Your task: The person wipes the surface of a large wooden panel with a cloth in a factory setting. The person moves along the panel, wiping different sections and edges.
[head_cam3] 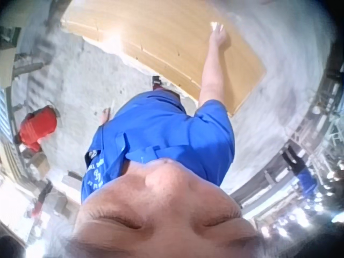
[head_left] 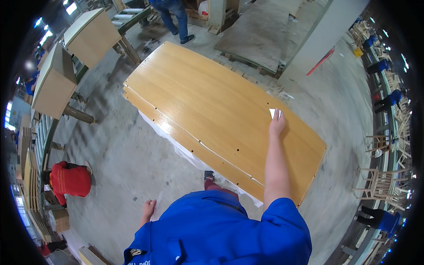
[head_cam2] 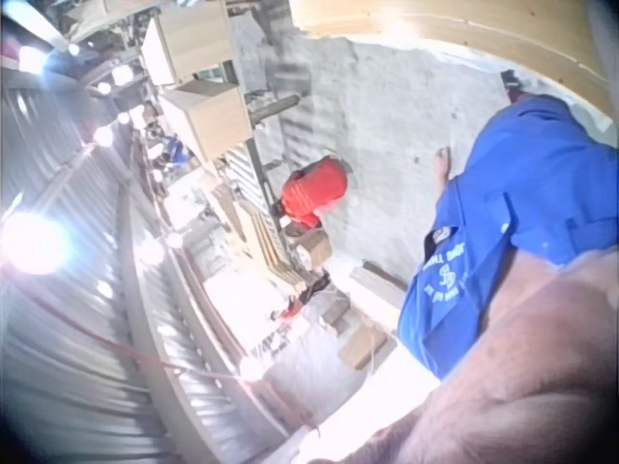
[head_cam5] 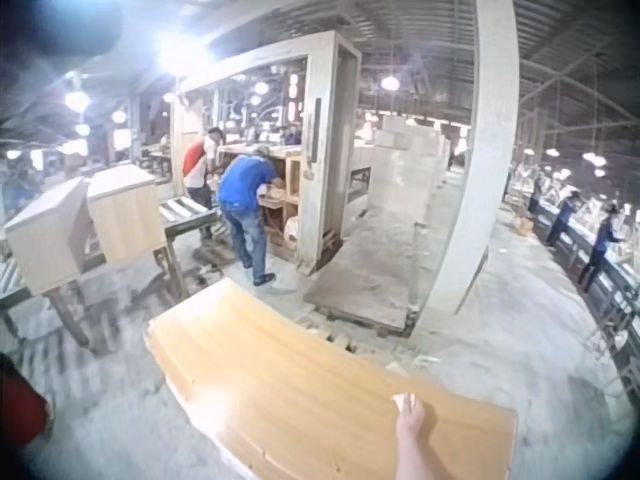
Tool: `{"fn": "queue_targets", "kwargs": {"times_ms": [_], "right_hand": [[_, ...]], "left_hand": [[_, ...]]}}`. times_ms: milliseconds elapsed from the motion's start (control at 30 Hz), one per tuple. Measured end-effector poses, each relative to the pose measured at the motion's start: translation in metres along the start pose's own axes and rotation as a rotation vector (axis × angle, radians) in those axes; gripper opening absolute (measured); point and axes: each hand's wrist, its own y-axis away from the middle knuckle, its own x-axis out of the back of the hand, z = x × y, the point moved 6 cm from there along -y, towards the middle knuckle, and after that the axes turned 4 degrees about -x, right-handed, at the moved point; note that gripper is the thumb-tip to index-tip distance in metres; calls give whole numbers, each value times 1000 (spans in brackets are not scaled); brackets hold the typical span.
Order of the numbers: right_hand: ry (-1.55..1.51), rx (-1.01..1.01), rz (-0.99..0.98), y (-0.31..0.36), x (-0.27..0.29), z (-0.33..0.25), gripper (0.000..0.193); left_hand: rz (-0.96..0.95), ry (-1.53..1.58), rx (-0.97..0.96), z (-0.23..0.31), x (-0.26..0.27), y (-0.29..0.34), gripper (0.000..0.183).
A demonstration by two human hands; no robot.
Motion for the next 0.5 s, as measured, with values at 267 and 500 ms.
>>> {"fn": "queue_targets", "kwargs": {"times_ms": [267,500], "right_hand": [[276,-18,-11,-28,-25,-13,39],[390,16,-37,-37,-32,-8,42]], "left_hand": [[-110,-106,30,23,-32,8,43],[-122,13,101,17,-22,6,45]]}}
